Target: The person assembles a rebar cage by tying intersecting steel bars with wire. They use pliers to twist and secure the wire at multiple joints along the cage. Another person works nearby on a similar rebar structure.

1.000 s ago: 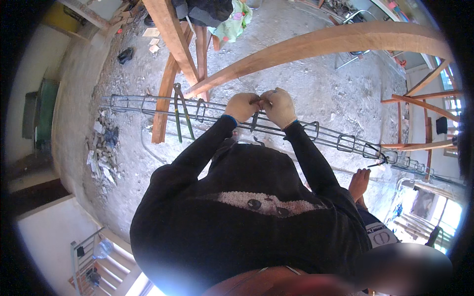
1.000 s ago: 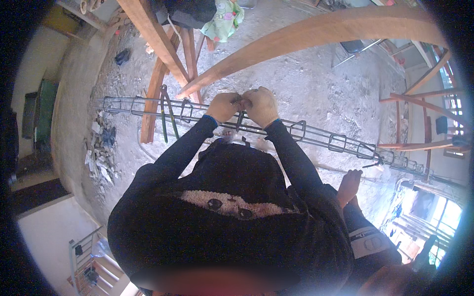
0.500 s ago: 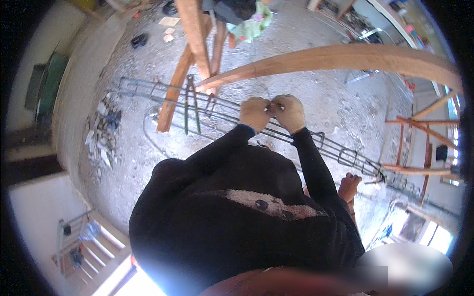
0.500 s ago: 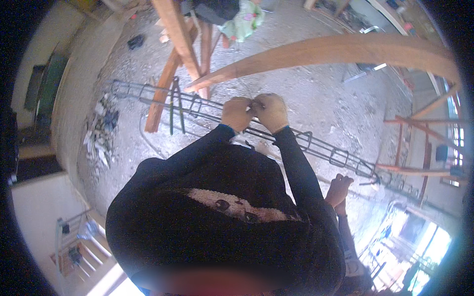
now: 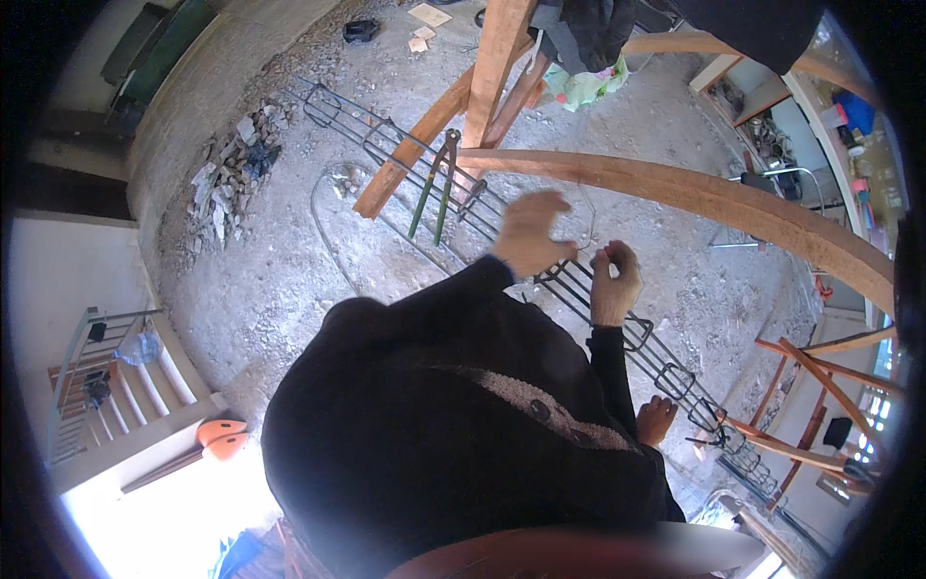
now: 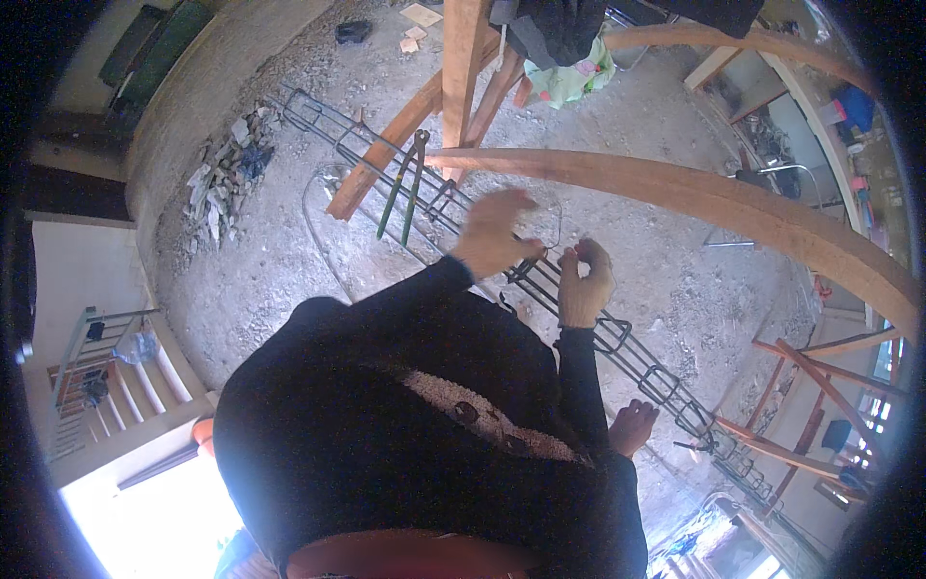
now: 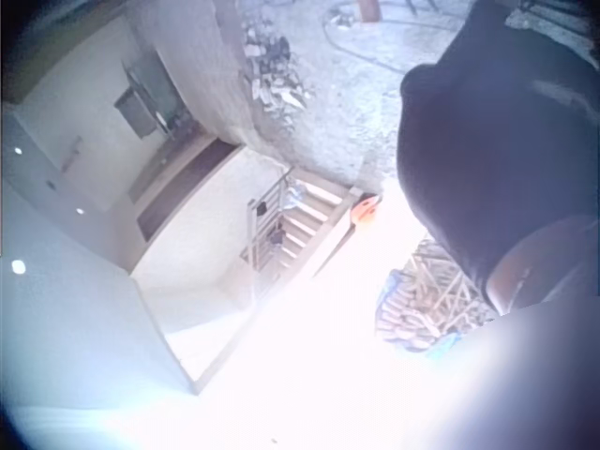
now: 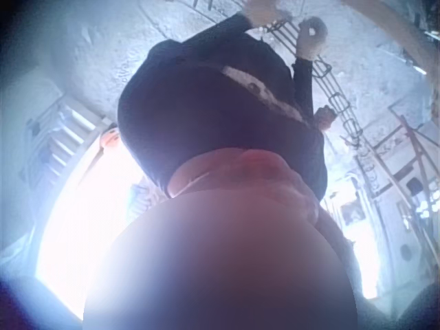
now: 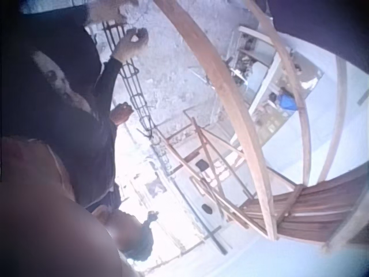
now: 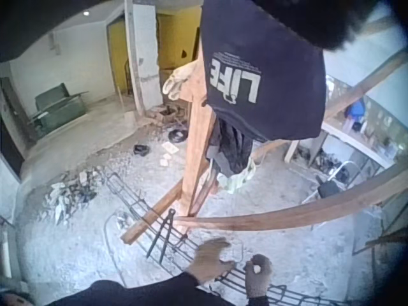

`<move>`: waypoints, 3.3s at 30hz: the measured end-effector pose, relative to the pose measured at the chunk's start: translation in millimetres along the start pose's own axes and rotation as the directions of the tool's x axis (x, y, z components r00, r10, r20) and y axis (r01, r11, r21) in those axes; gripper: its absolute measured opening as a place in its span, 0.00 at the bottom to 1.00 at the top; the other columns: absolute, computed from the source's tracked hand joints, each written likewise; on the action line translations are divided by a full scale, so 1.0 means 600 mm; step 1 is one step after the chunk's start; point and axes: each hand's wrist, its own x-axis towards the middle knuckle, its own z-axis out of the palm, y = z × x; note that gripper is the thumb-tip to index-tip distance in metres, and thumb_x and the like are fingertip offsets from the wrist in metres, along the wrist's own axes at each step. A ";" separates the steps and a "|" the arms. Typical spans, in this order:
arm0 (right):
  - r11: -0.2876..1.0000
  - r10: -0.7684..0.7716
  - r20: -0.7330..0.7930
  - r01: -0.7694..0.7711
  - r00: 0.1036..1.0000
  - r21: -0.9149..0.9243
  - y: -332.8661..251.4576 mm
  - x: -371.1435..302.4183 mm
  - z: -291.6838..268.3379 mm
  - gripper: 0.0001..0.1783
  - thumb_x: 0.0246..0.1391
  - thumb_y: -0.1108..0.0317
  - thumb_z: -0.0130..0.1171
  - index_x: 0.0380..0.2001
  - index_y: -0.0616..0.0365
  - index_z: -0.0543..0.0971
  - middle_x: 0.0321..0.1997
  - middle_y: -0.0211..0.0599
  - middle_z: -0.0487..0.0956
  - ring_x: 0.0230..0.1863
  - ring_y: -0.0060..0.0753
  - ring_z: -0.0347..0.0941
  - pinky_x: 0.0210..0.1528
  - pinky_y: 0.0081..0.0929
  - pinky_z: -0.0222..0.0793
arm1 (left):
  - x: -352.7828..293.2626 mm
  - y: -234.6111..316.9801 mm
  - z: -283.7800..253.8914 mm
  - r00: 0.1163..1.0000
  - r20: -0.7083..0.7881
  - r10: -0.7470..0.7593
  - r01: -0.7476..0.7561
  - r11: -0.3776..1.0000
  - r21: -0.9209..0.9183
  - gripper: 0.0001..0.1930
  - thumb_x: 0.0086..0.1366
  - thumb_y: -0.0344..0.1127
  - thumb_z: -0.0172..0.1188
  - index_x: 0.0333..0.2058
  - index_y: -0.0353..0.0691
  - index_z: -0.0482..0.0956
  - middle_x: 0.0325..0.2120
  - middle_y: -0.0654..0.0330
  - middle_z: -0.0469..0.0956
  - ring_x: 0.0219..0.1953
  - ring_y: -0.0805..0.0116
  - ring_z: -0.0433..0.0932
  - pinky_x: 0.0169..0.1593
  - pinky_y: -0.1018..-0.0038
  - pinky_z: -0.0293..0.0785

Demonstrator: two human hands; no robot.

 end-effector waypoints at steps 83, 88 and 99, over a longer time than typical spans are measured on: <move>0.194 0.049 0.951 0.931 0.307 -0.310 -0.107 0.242 -0.062 0.11 0.58 0.70 0.56 0.41 0.52 0.85 0.40 0.40 0.84 0.49 0.46 0.82 0.56 0.45 0.75 | 0.069 -0.061 0.028 0.746 0.629 0.218 -0.309 0.950 0.038 0.17 0.58 0.48 0.69 0.43 0.47 0.89 0.37 0.51 0.87 0.42 0.46 0.86 0.47 0.50 0.79; 0.187 -0.045 0.963 0.949 0.267 -0.254 -0.081 0.251 -0.062 0.14 0.59 0.71 0.55 0.44 0.52 0.85 0.40 0.40 0.84 0.48 0.45 0.82 0.52 0.43 0.77 | 0.070 -0.061 0.026 0.747 0.635 0.197 -0.288 0.957 0.041 0.18 0.59 0.49 0.69 0.45 0.49 0.89 0.37 0.53 0.88 0.43 0.48 0.86 0.48 0.51 0.80; 0.274 -0.078 0.953 0.925 0.293 -0.262 -0.074 0.247 -0.070 0.13 0.56 0.69 0.59 0.43 0.53 0.86 0.41 0.42 0.83 0.46 0.49 0.80 0.49 0.47 0.75 | 0.072 -0.059 0.026 0.747 0.638 0.184 -0.293 0.954 0.068 0.18 0.58 0.49 0.69 0.44 0.47 0.89 0.38 0.52 0.87 0.44 0.46 0.86 0.47 0.51 0.80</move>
